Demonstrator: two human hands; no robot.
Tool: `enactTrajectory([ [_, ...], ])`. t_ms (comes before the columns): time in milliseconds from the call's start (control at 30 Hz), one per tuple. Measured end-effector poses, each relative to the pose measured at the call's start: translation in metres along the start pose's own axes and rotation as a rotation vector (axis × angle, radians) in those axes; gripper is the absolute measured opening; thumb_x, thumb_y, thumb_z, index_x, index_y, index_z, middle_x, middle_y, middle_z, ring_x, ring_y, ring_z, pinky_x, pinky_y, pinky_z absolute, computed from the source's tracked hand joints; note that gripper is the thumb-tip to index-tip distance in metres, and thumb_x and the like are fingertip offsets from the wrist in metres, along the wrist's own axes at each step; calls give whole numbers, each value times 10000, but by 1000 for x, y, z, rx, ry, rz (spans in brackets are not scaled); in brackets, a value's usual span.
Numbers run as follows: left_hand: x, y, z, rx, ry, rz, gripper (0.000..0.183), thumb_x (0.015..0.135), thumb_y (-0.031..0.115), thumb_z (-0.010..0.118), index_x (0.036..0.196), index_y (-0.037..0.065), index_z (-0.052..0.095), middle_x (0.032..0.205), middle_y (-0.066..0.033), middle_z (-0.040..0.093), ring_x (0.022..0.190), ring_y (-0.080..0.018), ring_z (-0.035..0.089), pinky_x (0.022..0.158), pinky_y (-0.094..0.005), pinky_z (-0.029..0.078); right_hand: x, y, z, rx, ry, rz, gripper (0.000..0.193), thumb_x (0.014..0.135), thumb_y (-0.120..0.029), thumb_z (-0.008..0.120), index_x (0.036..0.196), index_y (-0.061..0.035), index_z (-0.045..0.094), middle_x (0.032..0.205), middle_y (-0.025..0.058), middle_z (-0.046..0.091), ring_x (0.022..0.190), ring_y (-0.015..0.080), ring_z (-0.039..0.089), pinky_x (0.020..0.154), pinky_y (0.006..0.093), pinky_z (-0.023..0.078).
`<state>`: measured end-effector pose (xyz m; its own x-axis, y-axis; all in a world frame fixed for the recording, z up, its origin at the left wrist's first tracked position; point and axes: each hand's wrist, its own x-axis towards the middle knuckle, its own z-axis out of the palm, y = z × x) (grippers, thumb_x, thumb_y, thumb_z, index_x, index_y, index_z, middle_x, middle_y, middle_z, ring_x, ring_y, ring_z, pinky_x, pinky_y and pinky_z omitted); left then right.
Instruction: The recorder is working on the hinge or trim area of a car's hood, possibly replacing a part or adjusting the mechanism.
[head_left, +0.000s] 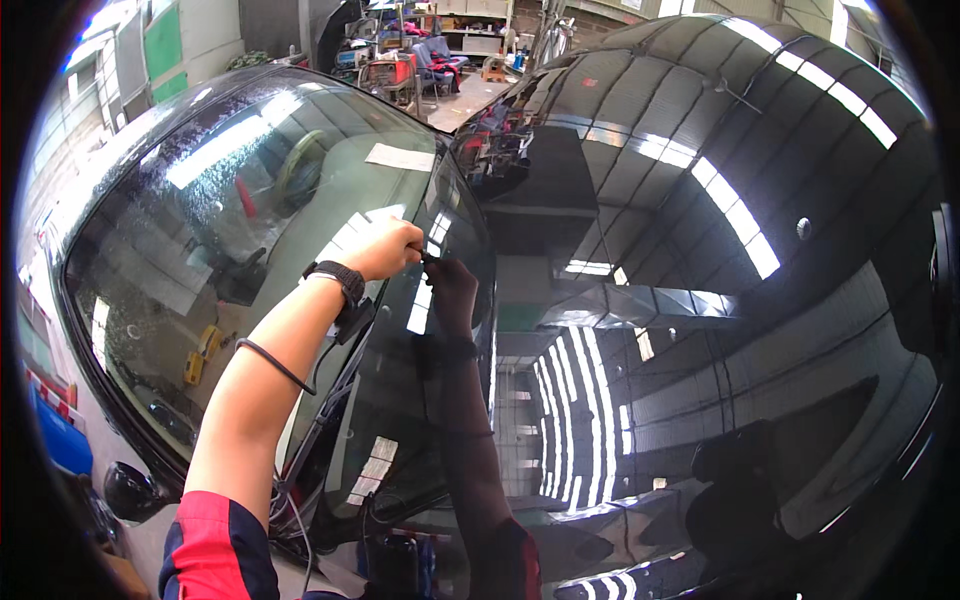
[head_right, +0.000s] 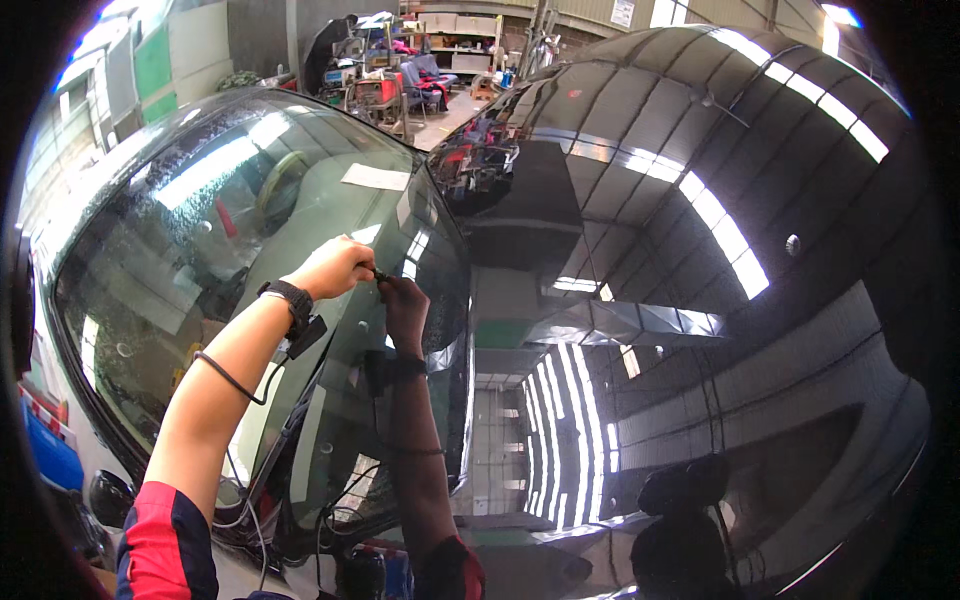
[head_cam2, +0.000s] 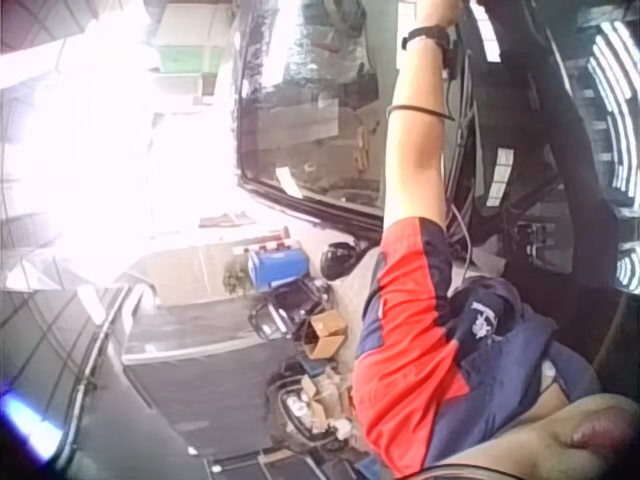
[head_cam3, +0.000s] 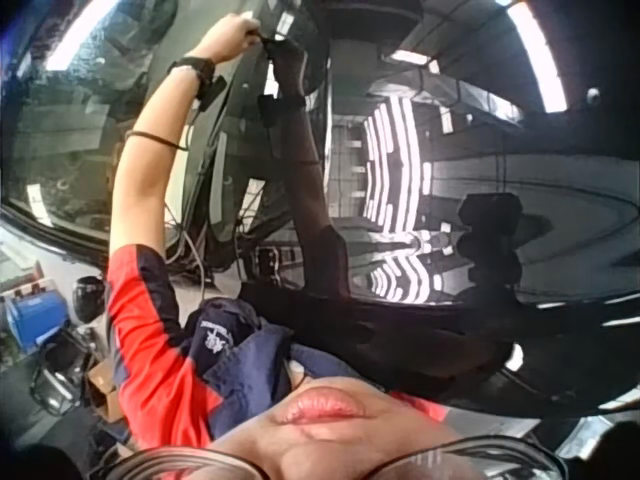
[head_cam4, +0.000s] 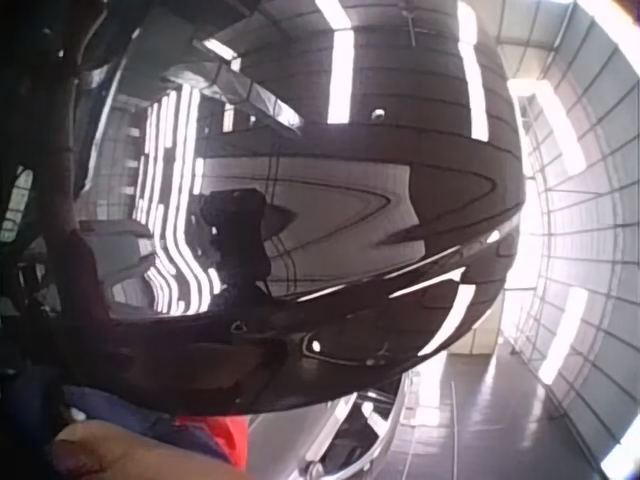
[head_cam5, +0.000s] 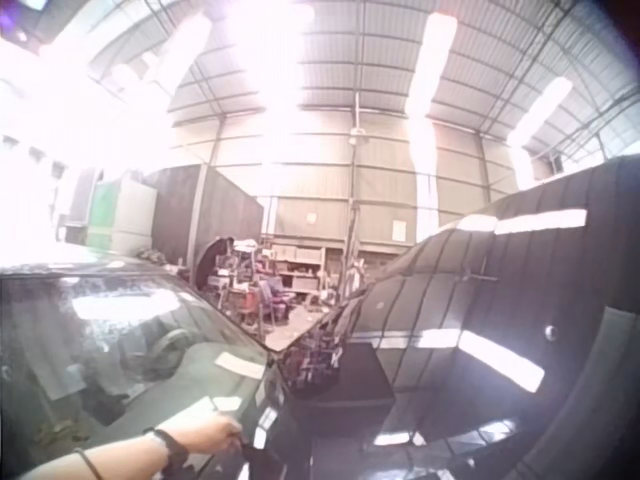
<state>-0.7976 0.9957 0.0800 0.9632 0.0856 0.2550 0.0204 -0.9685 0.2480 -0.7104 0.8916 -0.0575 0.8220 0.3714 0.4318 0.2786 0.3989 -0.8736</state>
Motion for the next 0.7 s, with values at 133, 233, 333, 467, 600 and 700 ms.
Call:
enactTrajectory([
  [133, 3, -5, 1, 16, -11, 3, 149, 763, 158, 699, 831, 33, 655, 823, -136, 660, 868, -343, 605, 785, -428, 466, -1, 1, 0, 33, 3, 38, 144, 823, -77, 668, 903, 42, 675, 739, 66, 661, 661, 105, 598, 606, 275, 473],
  [233, 6, -6, -2, -26, -37, -27, 144, 765, 161, 696, 830, 37, 660, 838, -134, 665, 862, -344, 607, 791, -428, 465, 7, 4, -1, -1, -13, -43, 153, 825, -74, 662, 928, 39, 678, 740, 68, 664, 661, 108, 600, 617, 279, 481],
  [333, 6, -6, -2, -2, 44, 104, 130, 777, 161, 680, 831, 44, 666, 828, -132, 659, 852, -340, 610, 787, -430, 470, 6, 5, 3, 32, 26, 6, 159, 830, -76, 649, 939, 35, 679, 743, 82, 668, 678, 132, 623, 631, 291, 488],
  [467, 6, -6, -6, 194, 25, 122, 121, 786, 163, 656, 807, 45, 663, 812, -126, 644, 821, -338, 618, 754, -430, 486, 9, -1, 2, -116, -18, -114, 153, 822, -71, 634, 936, 17, 684, 747, 106, 670, 686, 173, 650, 638, 308, 497],
  [600, 11, 1, -1, 329, -38, 166, 97, 782, 136, 639, 780, 40, 651, 839, -126, 643, 818, -339, 626, 725, -428, 501, 15, 3, -3, -315, -44, -365, 103, 837, -67, 630, 879, 5, 691, 748, 96, 663, 648, 149, 649, 582, 274, 492],
  [700, 9, -3, 2, 251, -5, 148, 74, 778, 108, 626, 766, 37, 643, 848, -132, 640, 821, -343, 627, 720, -430, 503, 13, 3, 2, -325, 3, -356, 92, 816, -36, 635, 875, -5, 698, 744, 94, 658, 649, 159, 655, 583, 282, 499],
])
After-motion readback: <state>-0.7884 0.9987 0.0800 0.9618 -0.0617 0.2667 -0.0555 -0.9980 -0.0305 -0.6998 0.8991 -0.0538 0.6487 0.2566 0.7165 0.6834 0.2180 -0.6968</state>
